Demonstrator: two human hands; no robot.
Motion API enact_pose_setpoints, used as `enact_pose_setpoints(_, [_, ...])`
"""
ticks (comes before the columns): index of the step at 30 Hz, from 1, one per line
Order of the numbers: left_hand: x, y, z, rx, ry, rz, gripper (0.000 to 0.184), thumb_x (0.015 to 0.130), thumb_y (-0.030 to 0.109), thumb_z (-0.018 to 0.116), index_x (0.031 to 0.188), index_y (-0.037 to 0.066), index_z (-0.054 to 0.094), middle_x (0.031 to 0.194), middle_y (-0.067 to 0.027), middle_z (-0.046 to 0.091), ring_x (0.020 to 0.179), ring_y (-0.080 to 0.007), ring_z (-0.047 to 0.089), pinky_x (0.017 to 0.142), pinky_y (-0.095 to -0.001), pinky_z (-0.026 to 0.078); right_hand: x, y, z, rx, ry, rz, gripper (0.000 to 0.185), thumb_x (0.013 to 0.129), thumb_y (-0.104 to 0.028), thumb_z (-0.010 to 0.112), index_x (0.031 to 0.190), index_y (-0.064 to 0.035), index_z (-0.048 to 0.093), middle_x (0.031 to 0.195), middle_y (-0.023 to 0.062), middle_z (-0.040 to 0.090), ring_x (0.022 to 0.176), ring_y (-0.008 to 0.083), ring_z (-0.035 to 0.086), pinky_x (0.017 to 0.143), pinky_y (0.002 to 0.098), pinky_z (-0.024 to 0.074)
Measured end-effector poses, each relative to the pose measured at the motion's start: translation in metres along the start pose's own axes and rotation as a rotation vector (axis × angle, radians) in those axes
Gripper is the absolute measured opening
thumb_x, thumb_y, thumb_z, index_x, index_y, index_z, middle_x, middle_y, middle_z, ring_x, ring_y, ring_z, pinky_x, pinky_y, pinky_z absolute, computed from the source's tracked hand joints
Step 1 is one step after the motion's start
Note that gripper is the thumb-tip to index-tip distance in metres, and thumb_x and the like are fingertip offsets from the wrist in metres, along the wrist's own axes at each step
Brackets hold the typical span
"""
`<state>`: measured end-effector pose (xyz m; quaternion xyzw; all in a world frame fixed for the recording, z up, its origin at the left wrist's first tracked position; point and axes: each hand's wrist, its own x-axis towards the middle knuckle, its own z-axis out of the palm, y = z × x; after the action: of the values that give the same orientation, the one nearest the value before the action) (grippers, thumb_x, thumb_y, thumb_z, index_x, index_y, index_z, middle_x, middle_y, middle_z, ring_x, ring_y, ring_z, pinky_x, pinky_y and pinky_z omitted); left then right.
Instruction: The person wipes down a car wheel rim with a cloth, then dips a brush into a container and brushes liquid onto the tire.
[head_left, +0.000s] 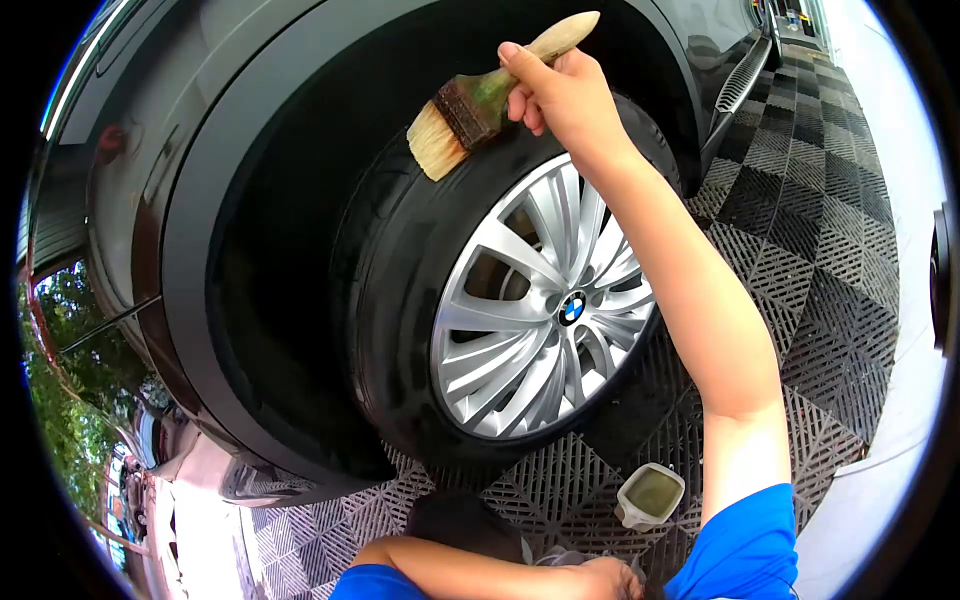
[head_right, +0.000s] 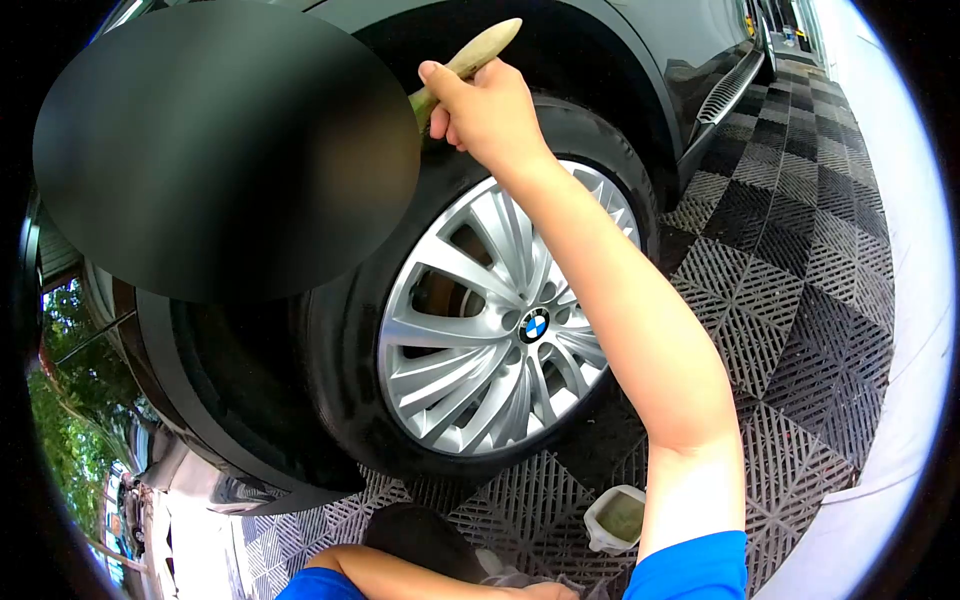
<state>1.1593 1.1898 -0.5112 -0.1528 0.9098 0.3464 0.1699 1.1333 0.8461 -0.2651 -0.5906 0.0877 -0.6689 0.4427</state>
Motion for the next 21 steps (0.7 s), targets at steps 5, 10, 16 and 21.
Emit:
enact_pose_setpoints(5, [-0.001,-0.010,-0.007,0.016,0.062,0.001,0.031,0.083,0.028,0.053,0.101,0.005,0.065,0.090,-0.0182,0.066,0.082,-0.0326,0.065,0.063,-0.0422,0.052,0.030,0.010,-0.034,-0.271,0.051,-0.073,0.045,0.087,-0.041,0.066,0.064,-0.0036,0.060,0.054,0.0018,0.056,0.046,0.0071,0.049,0.046,0.0217,0.0384])
enact_pose_setpoints(10, [-0.007,-0.026,-0.015,-0.002,0.098,-0.006,0.031,0.082,0.027,0.053,0.101,0.005,0.064,0.092,-0.0178,0.065,0.082,-0.0319,0.065,0.061,-0.0412,0.052,0.057,0.034,-0.093,-0.256,0.210,-0.040,0.040,0.083,-0.035,0.068,0.063,-0.0024,0.059,0.053,0.0028,0.054,0.047,0.0098,0.050,0.046,0.0249,0.0410])
enact_pose_setpoints(16, [-0.031,-0.049,-0.056,-0.004,0.166,-0.113,0.032,0.081,0.027,0.053,0.102,0.005,0.063,0.093,-0.0174,0.064,0.082,-0.0309,0.064,0.060,-0.0399,0.052,0.066,0.090,-0.180,-0.157,0.354,0.084,0.041,0.082,-0.035,0.070,0.061,-0.0014,0.058,0.055,0.0038,0.055,0.044,0.0122,0.048,0.043,0.0262,0.0389])
enact_pose_setpoints(21, [-0.079,-0.077,-0.127,0.086,0.242,-0.413,0.033,0.081,0.027,0.053,0.103,0.005,0.062,0.095,-0.0170,0.063,0.082,-0.0301,0.064,0.058,-0.0389,0.052,0.053,0.127,-0.236,-0.227,0.591,0.222,0.039,0.083,-0.035,0.071,0.063,-0.0026,0.059,0.057,0.0034,0.056,0.045,0.0135,0.048,0.044,0.0275,0.0395])
